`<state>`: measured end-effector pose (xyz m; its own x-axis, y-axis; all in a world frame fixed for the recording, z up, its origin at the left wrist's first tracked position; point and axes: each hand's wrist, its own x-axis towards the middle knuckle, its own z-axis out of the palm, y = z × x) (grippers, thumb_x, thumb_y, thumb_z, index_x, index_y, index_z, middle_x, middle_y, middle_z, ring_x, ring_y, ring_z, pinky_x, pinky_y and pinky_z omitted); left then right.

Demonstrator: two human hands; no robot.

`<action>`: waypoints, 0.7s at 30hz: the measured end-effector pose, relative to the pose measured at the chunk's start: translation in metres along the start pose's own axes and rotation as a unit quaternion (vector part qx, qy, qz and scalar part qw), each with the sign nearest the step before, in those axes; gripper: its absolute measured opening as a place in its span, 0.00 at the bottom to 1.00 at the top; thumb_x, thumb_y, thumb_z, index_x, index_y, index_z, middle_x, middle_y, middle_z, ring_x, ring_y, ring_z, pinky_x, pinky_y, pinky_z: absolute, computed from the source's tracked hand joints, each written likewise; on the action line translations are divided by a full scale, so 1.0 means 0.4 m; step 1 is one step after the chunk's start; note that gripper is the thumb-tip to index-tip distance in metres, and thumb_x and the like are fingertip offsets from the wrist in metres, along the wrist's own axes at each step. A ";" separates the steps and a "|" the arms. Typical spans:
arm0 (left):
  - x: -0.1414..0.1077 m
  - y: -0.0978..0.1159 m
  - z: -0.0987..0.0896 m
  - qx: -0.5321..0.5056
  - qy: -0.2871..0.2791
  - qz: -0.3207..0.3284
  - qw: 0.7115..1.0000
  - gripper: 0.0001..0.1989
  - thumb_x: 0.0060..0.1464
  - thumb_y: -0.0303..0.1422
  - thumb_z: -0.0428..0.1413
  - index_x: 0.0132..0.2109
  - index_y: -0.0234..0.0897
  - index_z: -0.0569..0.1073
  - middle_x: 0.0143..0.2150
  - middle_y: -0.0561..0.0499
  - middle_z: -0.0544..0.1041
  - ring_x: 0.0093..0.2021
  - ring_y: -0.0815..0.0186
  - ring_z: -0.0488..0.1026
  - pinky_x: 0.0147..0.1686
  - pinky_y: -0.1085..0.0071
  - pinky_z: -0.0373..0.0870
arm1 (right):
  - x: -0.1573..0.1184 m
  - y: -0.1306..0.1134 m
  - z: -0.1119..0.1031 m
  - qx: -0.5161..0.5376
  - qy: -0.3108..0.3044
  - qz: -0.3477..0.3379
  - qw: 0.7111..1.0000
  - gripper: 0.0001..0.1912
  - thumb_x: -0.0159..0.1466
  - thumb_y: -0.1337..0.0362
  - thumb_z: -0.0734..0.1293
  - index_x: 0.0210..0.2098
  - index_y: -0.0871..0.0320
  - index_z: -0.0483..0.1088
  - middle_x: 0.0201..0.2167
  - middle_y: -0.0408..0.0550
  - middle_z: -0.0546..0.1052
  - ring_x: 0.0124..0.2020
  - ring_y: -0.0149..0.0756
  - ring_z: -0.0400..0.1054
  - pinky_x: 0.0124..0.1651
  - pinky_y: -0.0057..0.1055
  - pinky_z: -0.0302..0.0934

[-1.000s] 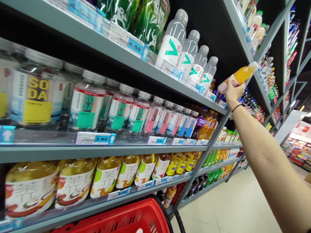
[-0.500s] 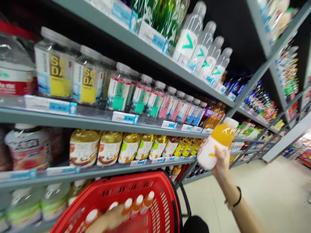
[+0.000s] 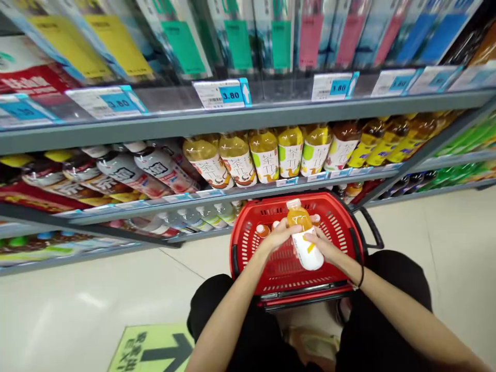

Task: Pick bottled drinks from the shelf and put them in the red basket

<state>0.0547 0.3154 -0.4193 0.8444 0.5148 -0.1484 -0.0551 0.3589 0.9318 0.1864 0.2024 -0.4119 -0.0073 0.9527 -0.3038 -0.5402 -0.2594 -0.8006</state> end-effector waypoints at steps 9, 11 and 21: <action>-0.018 0.069 -0.015 -0.065 0.110 0.100 0.987 0.26 0.48 0.42 0.74 0.50 0.31 0.81 0.51 0.39 0.84 0.42 0.59 0.83 0.42 0.67 0.79 | 0.048 0.070 0.023 -0.095 0.083 -0.078 0.989 0.36 0.53 0.52 0.83 0.56 0.53 0.72 0.53 0.51 0.81 0.54 0.45 0.77 0.58 0.43 0.73; -0.014 0.074 -0.019 -0.068 0.176 0.081 0.979 0.25 0.46 0.40 0.76 0.48 0.31 0.80 0.50 0.39 0.84 0.46 0.57 0.83 0.45 0.65 0.80 | 0.056 0.090 0.030 -0.131 0.116 -0.091 0.980 0.36 0.51 0.56 0.84 0.56 0.54 0.73 0.55 0.51 0.80 0.54 0.46 0.77 0.60 0.45 0.72; -0.009 0.061 0.020 -0.043 0.110 0.080 0.990 0.34 0.45 0.39 0.77 0.55 0.37 0.73 0.55 0.40 0.82 0.52 0.53 0.82 0.50 0.58 0.80 | 0.035 0.113 0.027 -0.068 0.037 -0.028 0.997 0.23 0.54 0.51 0.82 0.38 0.55 0.73 0.25 0.43 0.77 0.18 0.32 0.66 0.19 0.30 0.62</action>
<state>0.0546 0.3161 -0.3933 0.6847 0.7245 -0.0795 -0.2316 0.3197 0.9188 0.1528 0.2056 -0.4468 0.0834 0.9533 -0.2904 -0.4194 -0.2307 -0.8780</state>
